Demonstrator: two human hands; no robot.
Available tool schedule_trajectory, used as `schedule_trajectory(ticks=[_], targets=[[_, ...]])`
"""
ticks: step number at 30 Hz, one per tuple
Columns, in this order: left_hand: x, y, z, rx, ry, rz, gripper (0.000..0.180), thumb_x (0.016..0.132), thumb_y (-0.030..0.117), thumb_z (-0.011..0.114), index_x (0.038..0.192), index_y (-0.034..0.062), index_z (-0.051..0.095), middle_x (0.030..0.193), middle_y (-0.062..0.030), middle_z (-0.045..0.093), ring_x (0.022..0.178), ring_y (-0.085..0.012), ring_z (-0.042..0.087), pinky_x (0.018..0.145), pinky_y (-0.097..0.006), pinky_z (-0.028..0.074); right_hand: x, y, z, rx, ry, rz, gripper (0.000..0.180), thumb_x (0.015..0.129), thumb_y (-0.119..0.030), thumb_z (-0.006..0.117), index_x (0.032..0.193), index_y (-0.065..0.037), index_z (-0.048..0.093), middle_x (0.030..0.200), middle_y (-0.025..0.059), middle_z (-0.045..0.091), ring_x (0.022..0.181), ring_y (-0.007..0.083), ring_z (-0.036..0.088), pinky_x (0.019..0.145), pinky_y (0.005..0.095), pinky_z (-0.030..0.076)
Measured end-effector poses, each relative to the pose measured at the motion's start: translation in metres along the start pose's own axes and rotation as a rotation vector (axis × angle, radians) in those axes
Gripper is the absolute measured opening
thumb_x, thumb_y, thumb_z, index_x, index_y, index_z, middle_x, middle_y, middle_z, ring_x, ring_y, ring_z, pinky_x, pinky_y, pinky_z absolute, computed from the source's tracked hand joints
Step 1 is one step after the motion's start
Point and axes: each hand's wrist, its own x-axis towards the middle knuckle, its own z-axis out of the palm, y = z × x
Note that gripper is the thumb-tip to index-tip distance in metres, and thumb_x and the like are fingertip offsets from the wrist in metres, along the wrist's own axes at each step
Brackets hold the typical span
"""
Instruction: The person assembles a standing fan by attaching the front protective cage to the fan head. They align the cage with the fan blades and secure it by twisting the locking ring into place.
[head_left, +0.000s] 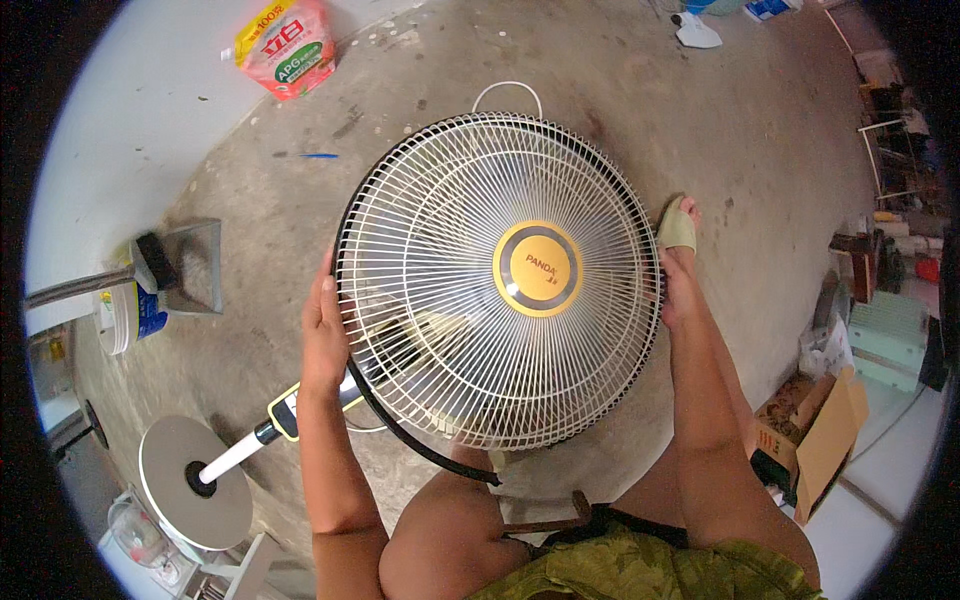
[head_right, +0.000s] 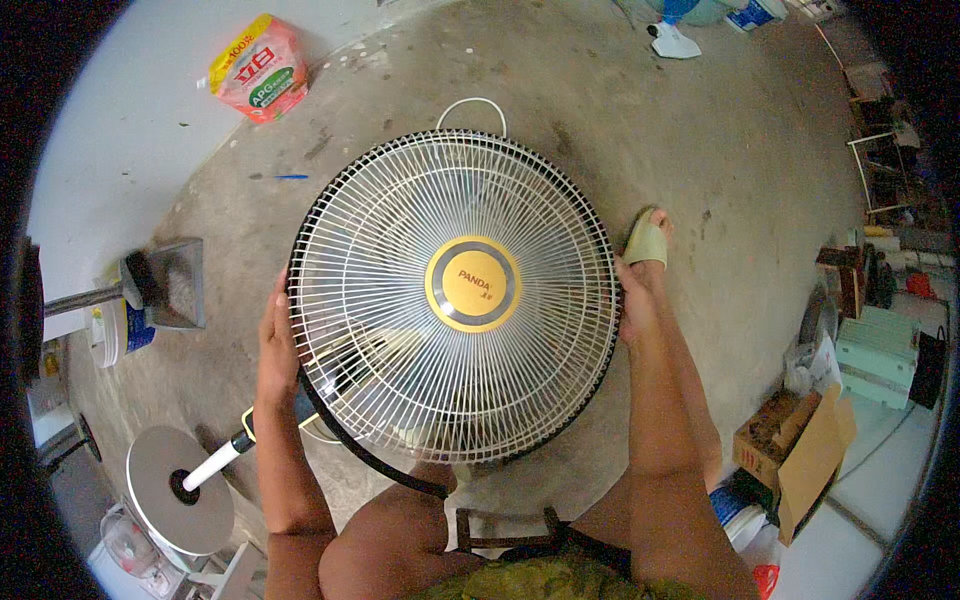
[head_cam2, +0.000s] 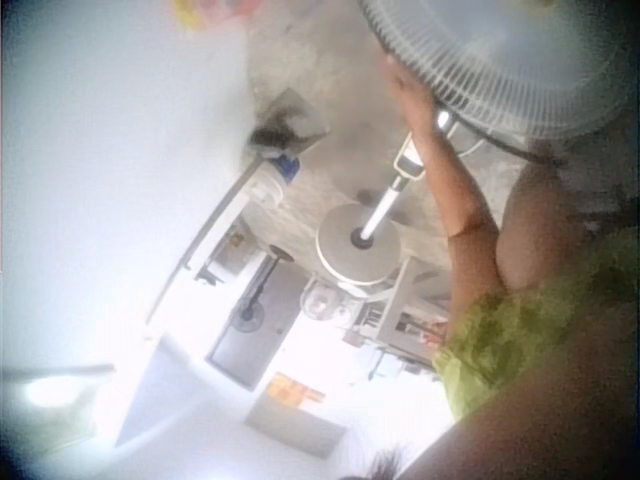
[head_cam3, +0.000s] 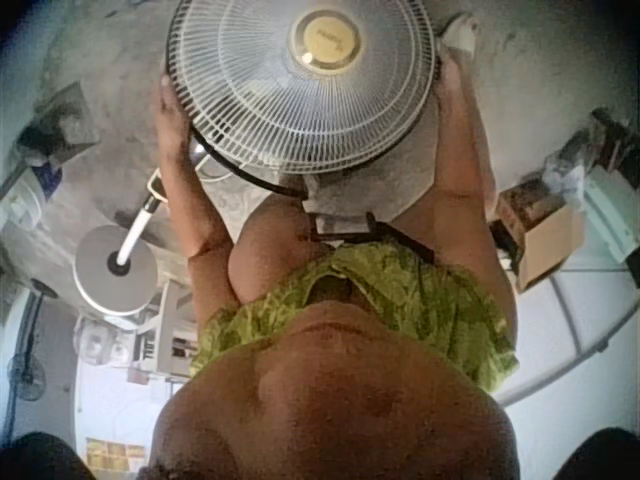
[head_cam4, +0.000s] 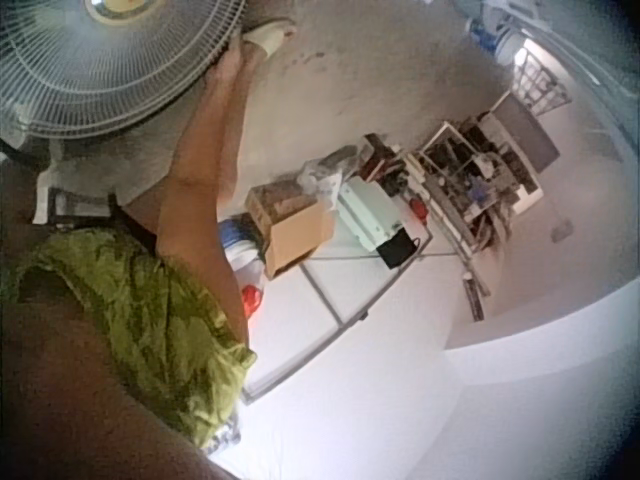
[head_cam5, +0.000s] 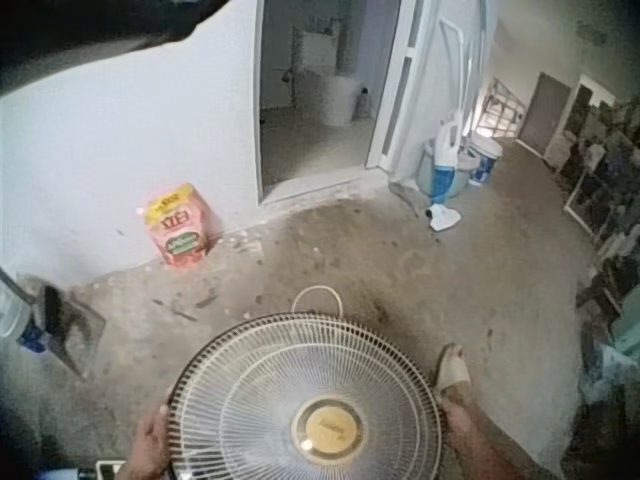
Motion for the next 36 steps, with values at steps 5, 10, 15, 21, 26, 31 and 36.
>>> schedule_trajectory(ticks=[5, 10, 15, 21, 26, 31, 36], targets=[[0.004, -0.005, -0.014, -0.023, -0.019, -0.106, 0.045, 0.101, 0.029, 0.032, 0.137, 0.0029, 0.038, 0.123, -0.0088, 0.053, 0.102, -0.0155, 0.056, 0.087, -0.028, 0.045, -0.007, -0.009, 0.015, -0.133, -0.051, -0.045, 0.063, 0.092, -0.011, 0.048, 0.142, -0.001, 0.012, 0.139, 0.0197, 0.035, 0.119, 0.0298, 0.044, 0.097, 0.0387, 0.040], [0.013, -0.002, -0.007, 0.126, -0.030, 0.044, 0.045, 0.101, 0.028, 0.033, 0.137, 0.0015, 0.038, 0.123, -0.0091, 0.053, 0.104, -0.0160, 0.054, 0.089, -0.028, 0.043, -0.011, -0.004, 0.014, 0.013, 0.036, 0.202, 0.068, 0.092, -0.008, 0.045, 0.146, -0.007, 0.004, 0.150, 0.0151, 0.017, 0.134, 0.0263, 0.027, 0.107, 0.0356, 0.025], [0.014, -0.008, -0.004, 0.085, -0.035, 0.119, 0.045, 0.101, 0.028, 0.032, 0.137, 0.0008, 0.038, 0.119, -0.0088, 0.056, 0.094, -0.0138, 0.057, 0.082, -0.026, 0.046, -0.018, -0.010, 0.017, 0.027, -0.001, 0.183, 0.063, 0.094, -0.011, 0.043, 0.145, -0.002, 0.007, 0.149, 0.0154, 0.018, 0.133, 0.0267, 0.028, 0.108, 0.0359, 0.025], [0.010, -0.011, -0.008, 0.048, -0.034, 0.008, 0.046, 0.101, 0.028, 0.032, 0.136, -0.0005, 0.038, 0.123, -0.0108, 0.053, 0.105, -0.0167, 0.055, 0.089, -0.028, 0.044, -0.001, 0.009, -0.002, 0.012, 0.029, 0.260, 0.050, 0.095, -0.015, 0.042, 0.138, 0.000, 0.022, 0.139, 0.0147, 0.033, 0.123, 0.0266, 0.038, 0.104, 0.0360, 0.030], [0.008, -0.007, -0.002, 0.016, -0.008, 0.003, 0.046, 0.101, 0.028, 0.032, 0.136, -0.0010, 0.038, 0.123, -0.0115, 0.054, 0.104, -0.0170, 0.056, 0.089, -0.029, 0.045, -0.005, 0.007, 0.002, 0.029, 0.048, 0.217, 0.058, 0.096, -0.013, 0.040, 0.145, -0.003, 0.011, 0.147, 0.0146, 0.024, 0.129, 0.0274, 0.033, 0.106, 0.0368, 0.028], [0.008, -0.003, -0.001, 0.097, 0.026, 0.002, 0.046, 0.101, 0.029, 0.032, 0.136, -0.0005, 0.038, 0.120, -0.0115, 0.055, 0.103, -0.0170, 0.056, 0.087, -0.028, 0.046, -0.007, 0.001, 0.011, 0.049, 0.037, 0.213, 0.058, 0.096, -0.012, 0.039, 0.146, -0.007, 0.008, 0.148, 0.0137, 0.021, 0.129, 0.0267, 0.033, 0.106, 0.0364, 0.029], [0.011, -0.006, -0.006, 0.152, -0.013, 0.030, 0.046, 0.101, 0.029, 0.031, 0.136, 0.0001, 0.038, 0.119, -0.0113, 0.056, 0.101, -0.0162, 0.057, 0.084, -0.028, 0.046, -0.012, -0.005, 0.022, 0.033, 0.076, 0.208, 0.059, 0.096, -0.012, 0.039, 0.145, -0.006, 0.008, 0.147, 0.0142, 0.024, 0.129, 0.0264, 0.034, 0.104, 0.0360, 0.031]])
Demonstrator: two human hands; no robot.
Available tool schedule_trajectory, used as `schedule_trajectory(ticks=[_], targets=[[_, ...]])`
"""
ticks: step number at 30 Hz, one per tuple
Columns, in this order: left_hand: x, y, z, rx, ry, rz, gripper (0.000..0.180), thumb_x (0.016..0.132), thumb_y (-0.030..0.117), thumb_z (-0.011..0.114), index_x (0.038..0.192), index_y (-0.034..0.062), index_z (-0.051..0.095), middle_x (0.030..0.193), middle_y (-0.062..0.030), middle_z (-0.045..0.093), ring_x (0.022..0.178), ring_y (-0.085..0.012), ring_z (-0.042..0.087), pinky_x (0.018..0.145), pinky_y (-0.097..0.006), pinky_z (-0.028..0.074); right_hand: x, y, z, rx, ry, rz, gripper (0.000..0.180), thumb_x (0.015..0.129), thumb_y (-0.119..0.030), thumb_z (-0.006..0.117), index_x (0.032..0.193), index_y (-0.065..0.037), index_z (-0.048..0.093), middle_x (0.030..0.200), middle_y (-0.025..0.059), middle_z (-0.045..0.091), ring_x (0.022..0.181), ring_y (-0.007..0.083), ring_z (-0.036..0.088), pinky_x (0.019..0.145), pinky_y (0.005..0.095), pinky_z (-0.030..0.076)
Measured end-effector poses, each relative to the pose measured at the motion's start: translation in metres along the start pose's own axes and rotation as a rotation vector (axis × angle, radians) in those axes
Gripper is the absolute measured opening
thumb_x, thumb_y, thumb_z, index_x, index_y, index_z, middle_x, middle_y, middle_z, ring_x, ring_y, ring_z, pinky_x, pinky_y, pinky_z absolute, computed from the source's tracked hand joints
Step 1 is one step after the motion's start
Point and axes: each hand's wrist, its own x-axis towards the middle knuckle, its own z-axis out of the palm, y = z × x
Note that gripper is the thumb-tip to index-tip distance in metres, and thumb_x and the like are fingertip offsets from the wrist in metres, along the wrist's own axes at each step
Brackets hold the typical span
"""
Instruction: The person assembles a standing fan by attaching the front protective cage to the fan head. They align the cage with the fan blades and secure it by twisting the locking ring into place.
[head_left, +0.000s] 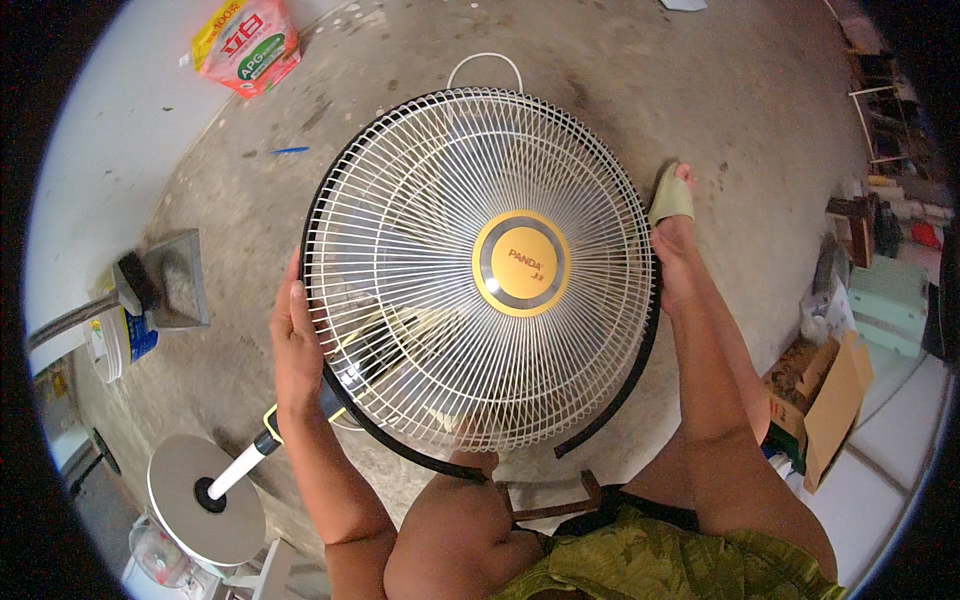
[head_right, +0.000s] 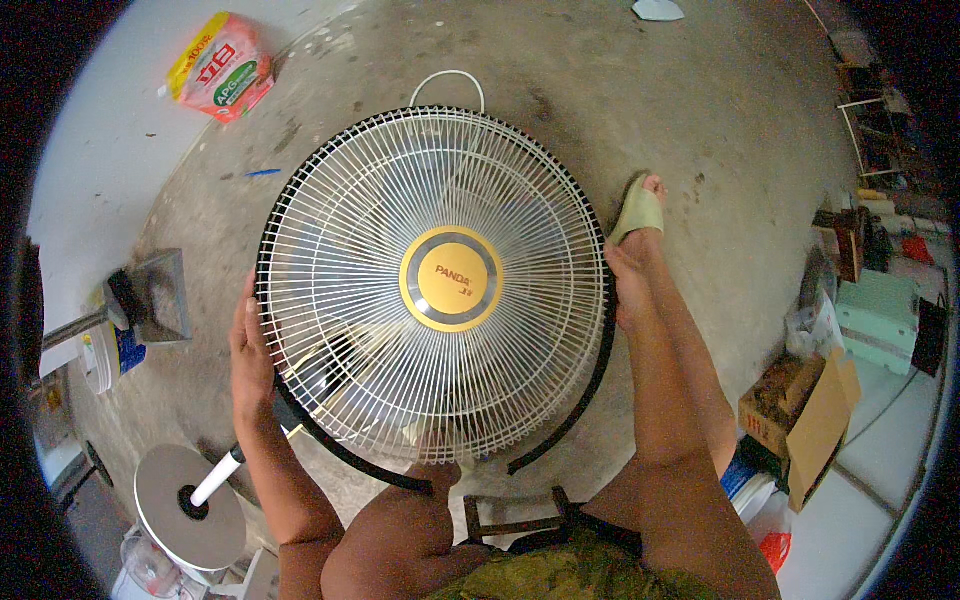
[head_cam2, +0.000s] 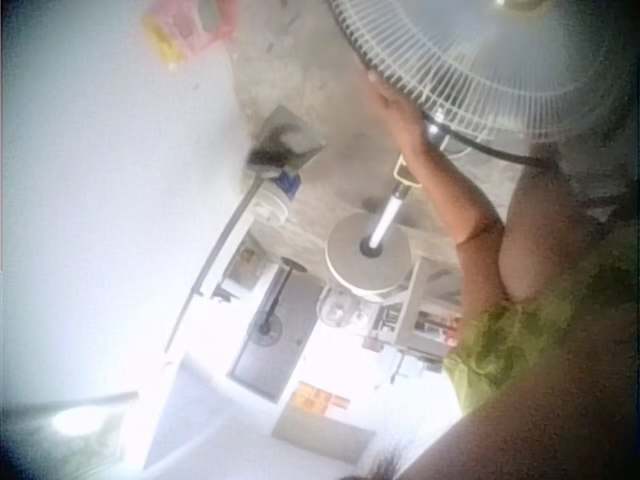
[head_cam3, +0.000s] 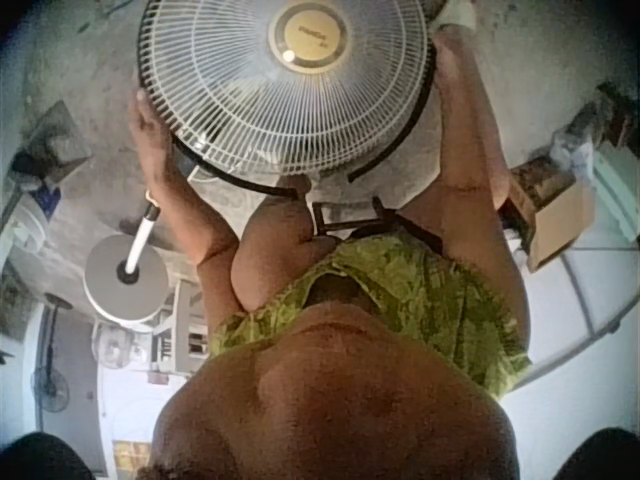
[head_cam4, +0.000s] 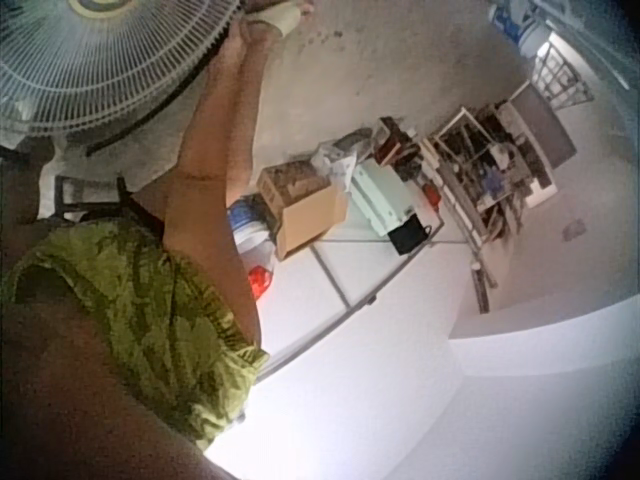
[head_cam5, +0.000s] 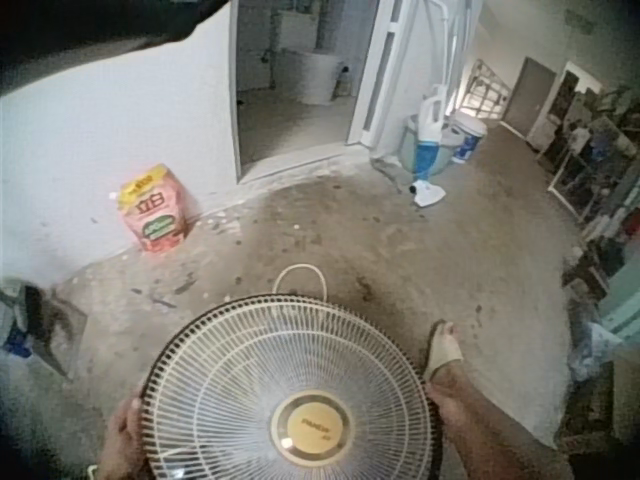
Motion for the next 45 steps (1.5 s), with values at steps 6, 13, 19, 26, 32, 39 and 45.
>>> schedule_trajectory(ticks=[6, 13, 19, 26, 32, 39, 45], targets=[[-0.001, 0.005, -0.001, 0.039, 0.033, -0.003, 0.045, 0.101, 0.030, 0.032, 0.135, 0.0015, 0.041, 0.118, -0.0100, 0.057, 0.095, -0.0150, 0.058, 0.082, -0.027, 0.046, 0.019, 0.010, -0.026, -0.043, -0.043, 0.069, 0.062, 0.095, -0.009, 0.039, 0.146, -0.006, 0.004, 0.147, 0.0173, 0.023, 0.127, 0.0270, 0.036, 0.104, 0.0355, 0.031], [0.000, 0.006, -0.003, 0.092, 0.020, -0.017, 0.046, 0.101, 0.032, 0.033, 0.137, 0.0051, 0.039, 0.111, -0.0075, 0.059, 0.085, -0.0110, 0.058, 0.072, -0.024, 0.047, 0.012, 0.007, -0.020, -0.153, -0.015, -0.080, 0.062, 0.095, -0.014, 0.041, 0.145, -0.005, 0.007, 0.146, 0.0187, 0.024, 0.128, 0.0286, 0.035, 0.103, 0.0385, 0.033], [0.003, 0.007, -0.003, 0.076, -0.014, -0.053, 0.046, 0.101, 0.032, 0.032, 0.137, 0.0061, 0.039, 0.113, -0.0083, 0.059, 0.091, -0.0130, 0.059, 0.077, -0.026, 0.048, 0.014, 0.006, -0.019, -0.153, -0.154, -0.259, 0.068, 0.093, -0.006, 0.042, 0.145, -0.009, -0.001, 0.147, 0.0232, 0.018, 0.129, 0.0321, 0.034, 0.103, 0.0395, 0.033], [0.009, 0.002, -0.005, 0.099, -0.023, -0.020, 0.044, 0.101, 0.031, 0.032, 0.136, 0.0053, 0.041, 0.117, -0.0090, 0.058, 0.098, -0.0142, 0.057, 0.083, -0.025, 0.047, 0.015, 0.013, -0.028, -0.189, 0.008, -0.042, 0.051, 0.094, -0.016, 0.045, 0.139, 0.000, 0.028, 0.131, 0.0133, 0.046, 0.114, 0.0234, 0.049, 0.097, 0.0343, 0.038], [0.009, 0.004, -0.008, 0.112, -0.032, -0.073, 0.043, 0.101, 0.029, 0.033, 0.137, 0.0073, 0.041, 0.105, -0.0050, 0.061, 0.080, -0.0079, 0.057, 0.067, -0.022, 0.048, 0.005, 0.009, -0.017, -0.156, 0.094, -0.025, 0.040, 0.095, -0.018, 0.046, 0.130, 0.001, 0.044, 0.124, 0.0124, 0.053, 0.110, 0.0228, 0.052, 0.096, 0.0337, 0.040], [0.006, 0.008, -0.001, 0.077, 0.006, -0.061, 0.043, 0.101, 0.029, 0.033, 0.137, 0.0067, 0.041, 0.102, -0.0048, 0.062, 0.075, -0.0080, 0.057, 0.066, -0.022, 0.048, 0.006, 0.012, -0.020, -0.165, 0.090, -0.042, 0.042, 0.096, -0.021, 0.046, 0.131, 0.001, 0.042, 0.124, 0.0117, 0.053, 0.109, 0.0222, 0.052, 0.094, 0.0326, 0.041], [0.010, -0.001, -0.005, 0.147, 0.009, 0.021, 0.043, 0.101, 0.029, 0.033, 0.136, 0.0068, 0.041, 0.100, -0.0044, 0.062, 0.073, -0.0071, 0.055, 0.063, -0.020, 0.046, 0.013, 0.017, -0.029, -0.210, 0.098, -0.059, 0.047, 0.096, -0.023, 0.045, 0.135, 0.001, 0.037, 0.130, 0.0162, 0.048, 0.113, 0.0258, 0.050, 0.096, 0.0355, 0.039]])
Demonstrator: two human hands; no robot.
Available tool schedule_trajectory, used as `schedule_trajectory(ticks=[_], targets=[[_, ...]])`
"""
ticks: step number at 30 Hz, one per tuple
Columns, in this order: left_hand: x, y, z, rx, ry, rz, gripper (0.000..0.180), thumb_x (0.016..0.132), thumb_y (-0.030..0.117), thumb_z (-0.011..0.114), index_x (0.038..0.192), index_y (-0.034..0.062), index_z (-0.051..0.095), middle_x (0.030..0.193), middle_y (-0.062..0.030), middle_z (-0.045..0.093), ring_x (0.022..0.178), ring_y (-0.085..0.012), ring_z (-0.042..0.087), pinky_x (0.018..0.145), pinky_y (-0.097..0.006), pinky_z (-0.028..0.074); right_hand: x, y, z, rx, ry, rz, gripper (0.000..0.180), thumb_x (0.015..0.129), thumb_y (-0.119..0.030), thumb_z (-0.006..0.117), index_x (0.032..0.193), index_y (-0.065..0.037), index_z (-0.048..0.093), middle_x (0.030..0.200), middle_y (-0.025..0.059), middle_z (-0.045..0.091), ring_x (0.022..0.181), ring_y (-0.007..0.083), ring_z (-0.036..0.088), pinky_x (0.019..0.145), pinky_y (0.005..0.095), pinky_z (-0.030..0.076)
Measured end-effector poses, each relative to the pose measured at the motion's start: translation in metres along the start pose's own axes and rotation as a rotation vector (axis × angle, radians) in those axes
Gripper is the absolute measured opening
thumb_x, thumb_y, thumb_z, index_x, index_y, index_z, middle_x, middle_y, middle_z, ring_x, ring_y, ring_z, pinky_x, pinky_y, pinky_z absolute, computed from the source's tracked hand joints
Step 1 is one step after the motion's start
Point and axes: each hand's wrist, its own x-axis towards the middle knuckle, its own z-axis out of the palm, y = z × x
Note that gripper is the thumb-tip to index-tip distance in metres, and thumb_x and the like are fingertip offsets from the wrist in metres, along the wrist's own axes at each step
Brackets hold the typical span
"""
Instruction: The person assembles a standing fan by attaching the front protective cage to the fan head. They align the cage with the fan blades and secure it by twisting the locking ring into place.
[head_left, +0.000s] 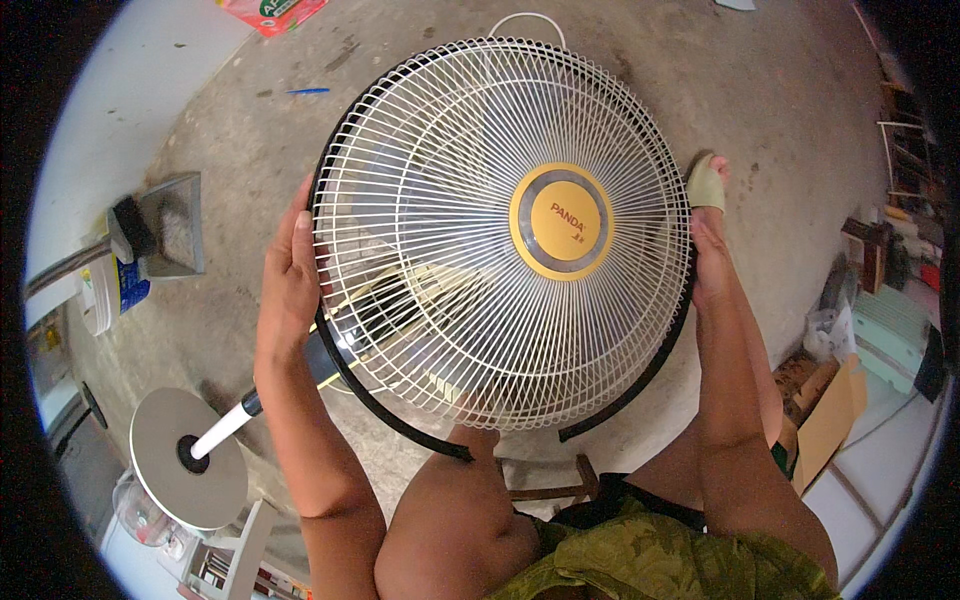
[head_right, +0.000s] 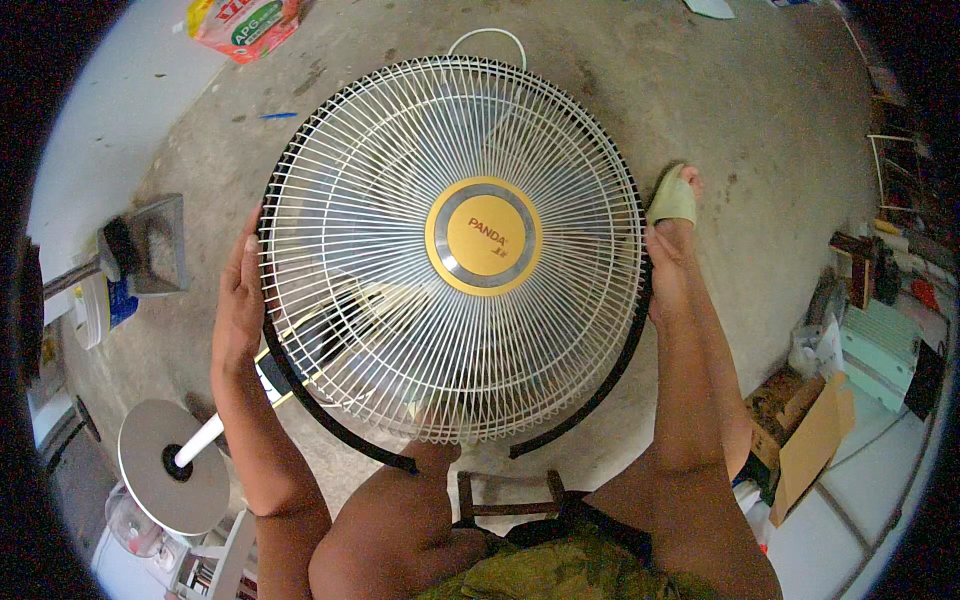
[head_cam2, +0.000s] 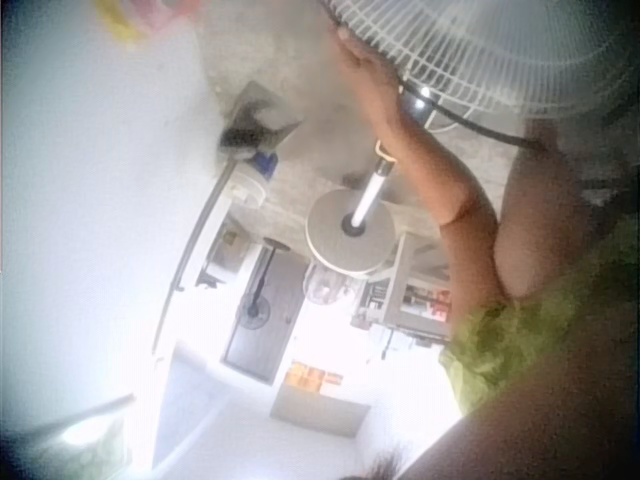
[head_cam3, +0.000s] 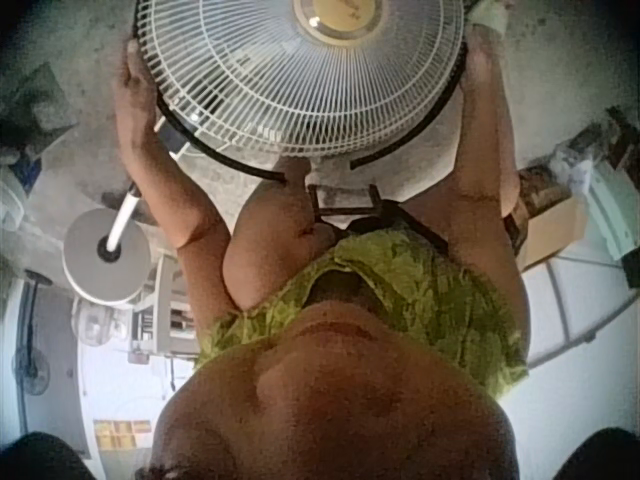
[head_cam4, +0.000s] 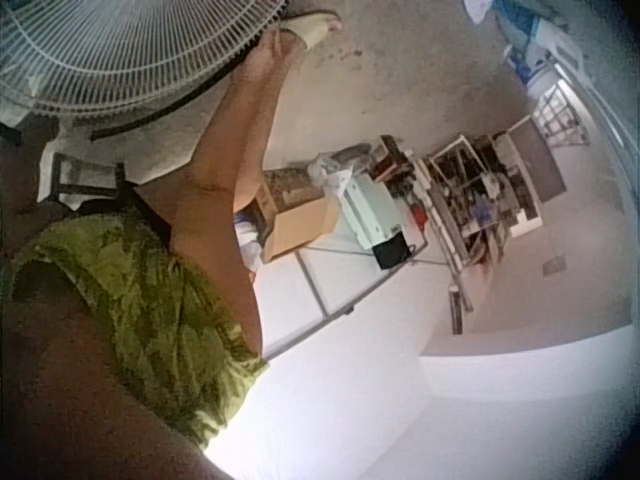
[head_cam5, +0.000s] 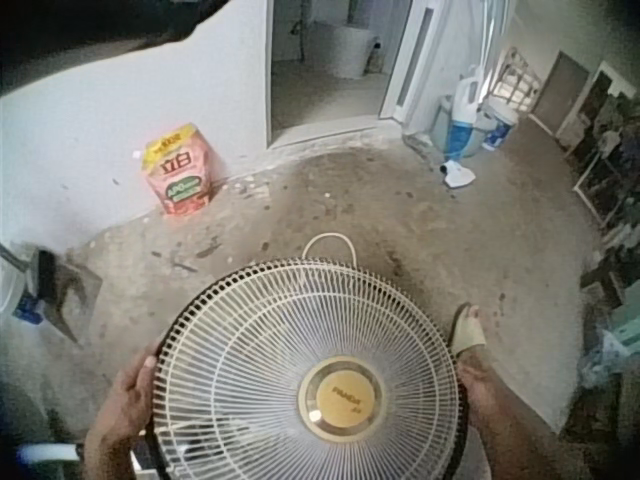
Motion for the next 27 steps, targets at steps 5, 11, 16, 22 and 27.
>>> schedule_trajectory(ticks=[5, 11, 16, 22, 27], targets=[[0.001, -0.001, 0.003, -0.076, -0.028, -0.029, 0.043, 0.101, 0.029, 0.033, 0.137, 0.0080, 0.041, 0.098, -0.0030, 0.062, 0.068, -0.0041, 0.052, 0.055, -0.018, 0.042, 0.008, 0.003, -0.010, 0.062, -0.150, -0.111, 0.059, 0.095, -0.017, 0.046, 0.143, -0.001, 0.014, 0.136, 0.0198, 0.042, 0.115, 0.0275, 0.050, 0.094, 0.0368, 0.041], [-0.001, 0.005, 0.002, -0.052, -0.038, -0.030, 0.044, 0.101, 0.032, 0.033, 0.137, 0.0081, 0.041, 0.107, -0.0048, 0.061, 0.079, -0.0073, 0.057, 0.064, -0.021, 0.046, 0.000, -0.004, -0.001, 0.106, -0.121, -0.050, 0.052, 0.095, -0.019, 0.048, 0.139, -0.003, 0.027, 0.128, 0.0186, 0.050, 0.111, 0.0256, 0.052, 0.091, 0.0357, 0.044], [0.001, -0.003, 0.002, -0.118, -0.047, 0.012, 0.045, 0.100, 0.032, 0.033, 0.137, 0.0064, 0.040, 0.121, -0.0092, 0.056, 0.100, -0.0144, 0.057, 0.083, -0.027, 0.047, 0.012, 0.008, -0.014, 0.105, -0.118, -0.097, 0.050, 0.094, -0.019, 0.049, 0.137, 0.000, 0.031, 0.124, 0.0190, 0.052, 0.110, 0.0256, 0.052, 0.091, 0.0362, 0.044], [0.005, -0.010, -0.001, -0.086, -0.061, 0.064, 0.045, 0.101, 0.030, 0.033, 0.137, 0.0039, 0.039, 0.123, -0.0098, 0.054, 0.104, -0.0157, 0.056, 0.086, -0.027, 0.046, 0.010, 0.009, -0.008, 0.158, -0.094, -0.139, 0.047, 0.095, -0.011, 0.045, 0.139, -0.003, 0.029, 0.122, 0.0185, 0.053, 0.106, 0.0254, 0.055, 0.092, 0.0384, 0.044], [0.003, -0.004, 0.000, -0.143, -0.082, 0.019, 0.045, 0.101, 0.029, 0.032, 0.137, 0.0028, 0.038, 0.124, -0.0109, 0.054, 0.105, -0.0163, 0.055, 0.088, -0.027, 0.045, 0.007, 0.004, -0.009, 0.155, -0.085, -0.048, 0.052, 0.095, -0.011, 0.045, 0.141, -0.001, 0.023, 0.125, 0.0201, 0.051, 0.112, 0.0262, 0.051, 0.094, 0.0387, 0.042]])
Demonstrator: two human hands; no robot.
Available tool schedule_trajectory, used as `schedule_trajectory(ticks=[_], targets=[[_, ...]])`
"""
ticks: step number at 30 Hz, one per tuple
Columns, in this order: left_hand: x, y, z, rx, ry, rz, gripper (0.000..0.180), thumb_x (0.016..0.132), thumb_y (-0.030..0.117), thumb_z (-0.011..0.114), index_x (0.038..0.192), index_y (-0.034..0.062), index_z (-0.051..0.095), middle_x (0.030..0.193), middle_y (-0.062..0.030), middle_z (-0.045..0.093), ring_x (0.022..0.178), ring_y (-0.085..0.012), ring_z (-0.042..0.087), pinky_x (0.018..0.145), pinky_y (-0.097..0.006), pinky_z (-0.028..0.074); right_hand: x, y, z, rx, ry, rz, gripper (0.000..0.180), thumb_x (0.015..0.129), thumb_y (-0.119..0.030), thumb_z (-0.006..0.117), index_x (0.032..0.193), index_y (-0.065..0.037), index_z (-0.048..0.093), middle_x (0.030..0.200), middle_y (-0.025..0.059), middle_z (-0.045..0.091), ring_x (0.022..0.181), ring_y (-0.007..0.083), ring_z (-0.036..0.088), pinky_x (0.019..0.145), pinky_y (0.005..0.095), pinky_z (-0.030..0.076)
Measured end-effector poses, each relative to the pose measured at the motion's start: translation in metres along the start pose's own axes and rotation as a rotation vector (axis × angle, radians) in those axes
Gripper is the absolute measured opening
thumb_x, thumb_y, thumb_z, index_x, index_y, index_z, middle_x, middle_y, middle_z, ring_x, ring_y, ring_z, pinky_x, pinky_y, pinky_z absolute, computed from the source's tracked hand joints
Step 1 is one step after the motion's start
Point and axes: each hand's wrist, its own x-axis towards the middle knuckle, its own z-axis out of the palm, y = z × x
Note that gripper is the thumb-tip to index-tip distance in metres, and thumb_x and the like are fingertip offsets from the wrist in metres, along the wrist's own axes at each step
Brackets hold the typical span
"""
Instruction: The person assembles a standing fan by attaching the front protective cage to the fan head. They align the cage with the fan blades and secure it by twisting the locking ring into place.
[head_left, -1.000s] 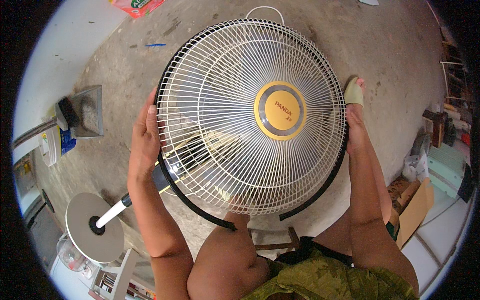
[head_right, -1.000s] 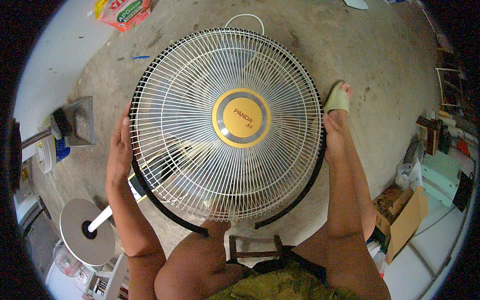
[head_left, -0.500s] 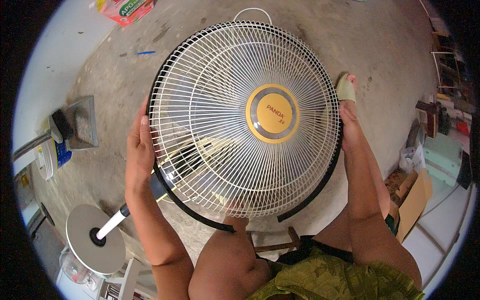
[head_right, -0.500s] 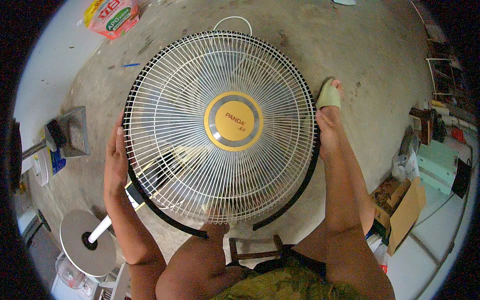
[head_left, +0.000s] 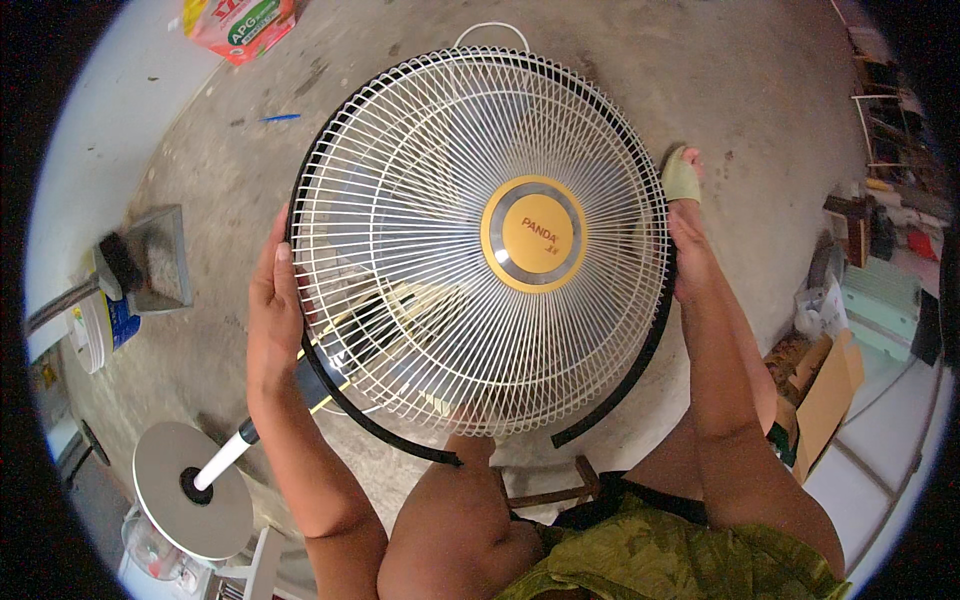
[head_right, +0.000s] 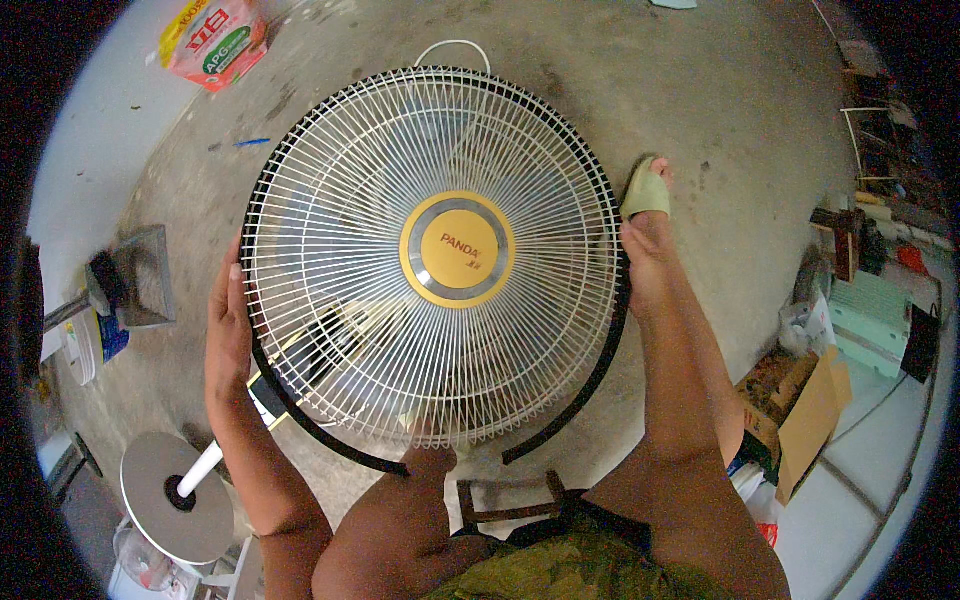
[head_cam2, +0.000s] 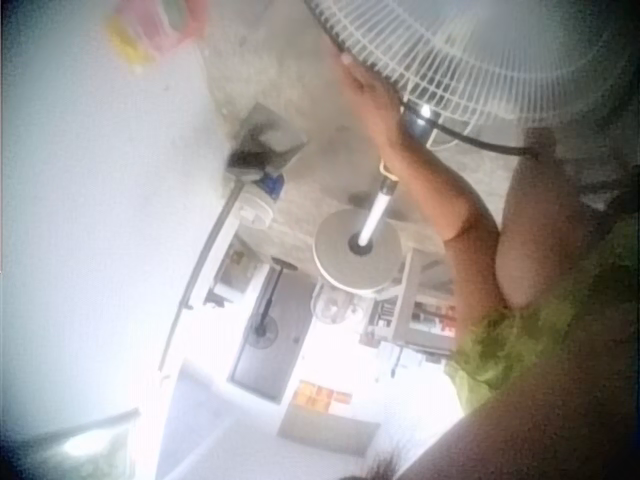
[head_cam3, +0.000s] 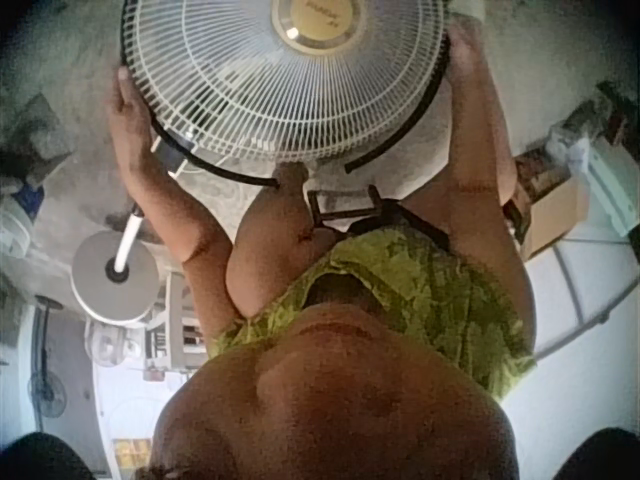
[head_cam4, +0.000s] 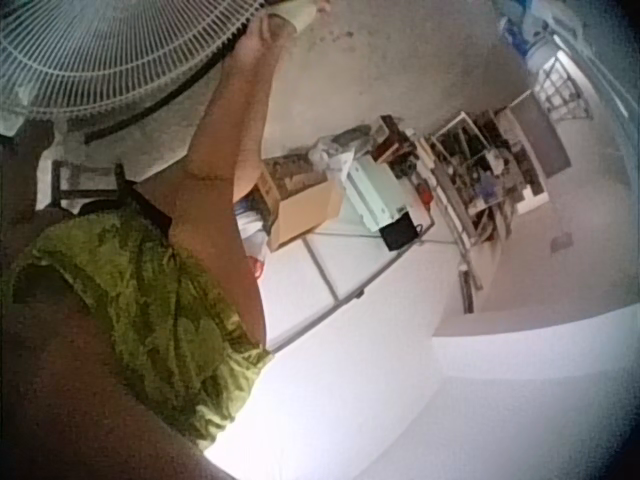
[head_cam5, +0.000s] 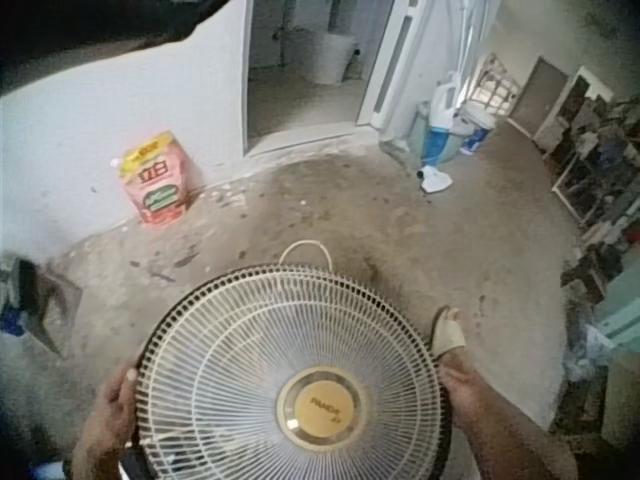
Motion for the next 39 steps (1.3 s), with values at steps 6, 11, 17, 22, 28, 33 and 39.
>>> schedule_trajectory(ticks=[6, 11, 17, 22, 28, 33, 39], targets=[[-0.002, 0.006, 0.005, -0.037, 0.027, -0.048, 0.044, 0.101, 0.027, 0.033, 0.137, 0.0025, 0.039, 0.122, -0.0108, 0.055, 0.104, -0.0158, 0.056, 0.087, -0.028, 0.046, 0.008, 0.009, -0.008, 0.039, -0.040, -0.002, 0.057, 0.095, -0.011, 0.044, 0.143, -0.003, 0.015, 0.136, 0.0186, 0.040, 0.114, 0.0272, 0.050, 0.094, 0.0383, 0.042], [-0.001, 0.006, 0.004, -0.052, 0.015, -0.048, 0.043, 0.101, 0.026, 0.033, 0.137, 0.0031, 0.039, 0.121, -0.0107, 0.056, 0.105, -0.0167, 0.057, 0.087, -0.028, 0.047, 0.001, 0.003, -0.003, 0.024, -0.003, 0.112, 0.043, 0.097, -0.017, 0.043, 0.136, -0.002, 0.037, 0.132, 0.0164, 0.047, 0.114, 0.0252, 0.050, 0.094, 0.0374, 0.042], [-0.001, 0.003, 0.004, -0.043, 0.011, -0.032, 0.043, 0.101, 0.026, 0.033, 0.136, 0.0025, 0.040, 0.121, -0.0107, 0.056, 0.106, -0.0166, 0.056, 0.088, -0.028, 0.047, -0.006, 0.002, 0.003, -0.031, 0.017, 0.074, 0.039, 0.097, -0.022, 0.043, 0.129, -0.001, 0.047, 0.127, 0.0154, 0.051, 0.112, 0.0243, 0.051, 0.094, 0.0369, 0.042], [-0.001, 0.005, 0.001, -0.097, 0.008, -0.056, 0.043, 0.101, 0.026, 0.033, 0.136, 0.0023, 0.040, 0.122, -0.0101, 0.055, 0.106, -0.0158, 0.055, 0.088, -0.028, 0.046, -0.006, -0.006, 0.008, -0.083, 0.038, 0.112, 0.038, 0.097, -0.019, 0.043, 0.131, -0.003, 0.045, 0.130, 0.0176, 0.048, 0.115, 0.0262, 0.049, 0.095, 0.0380, 0.041], [-0.002, 0.009, 0.003, -0.055, 0.040, -0.087, 0.043, 0.101, 0.027, 0.034, 0.135, 0.0024, 0.041, 0.124, -0.0098, 0.054, 0.109, -0.0153, 0.053, 0.092, -0.028, 0.042, 0.003, 0.007, -0.008, -0.142, -0.035, -0.018, 0.049, 0.096, -0.020, 0.044, 0.140, -0.004, 0.028, 0.139, 0.0207, 0.037, 0.122, 0.0295, 0.043, 0.101, 0.0407, 0.035], [-0.002, 0.001, -0.002, 0.146, 0.085, -0.044, 0.041, 0.101, 0.030, 0.034, 0.136, 0.0099, 0.044, 0.100, -0.0025, 0.061, 0.069, -0.0043, 0.051, 0.059, -0.020, 0.042, 0.001, 0.007, -0.006, -0.120, -0.001, -0.006, 0.057, 0.096, -0.017, 0.045, 0.143, -0.003, 0.017, 0.142, 0.0210, 0.033, 0.125, 0.0282, 0.040, 0.102, 0.0406, 0.034], [-0.002, 0.003, 0.005, 0.103, 0.089, -0.097, 0.042, 0.100, 0.034, 0.034, 0.136, 0.0128, 0.044, 0.094, -0.0006, 0.061, 0.063, -0.0033, 0.046, 0.053, -0.019, 0.037, -0.006, 0.000, 0.004, -0.093, -0.186, -0.137, 0.063, 0.096, -0.016, 0.044, 0.144, -0.004, 0.006, 0.141, 0.0177, 0.034, 0.123, 0.0264, 0.043, 0.099, 0.0387, 0.038]])
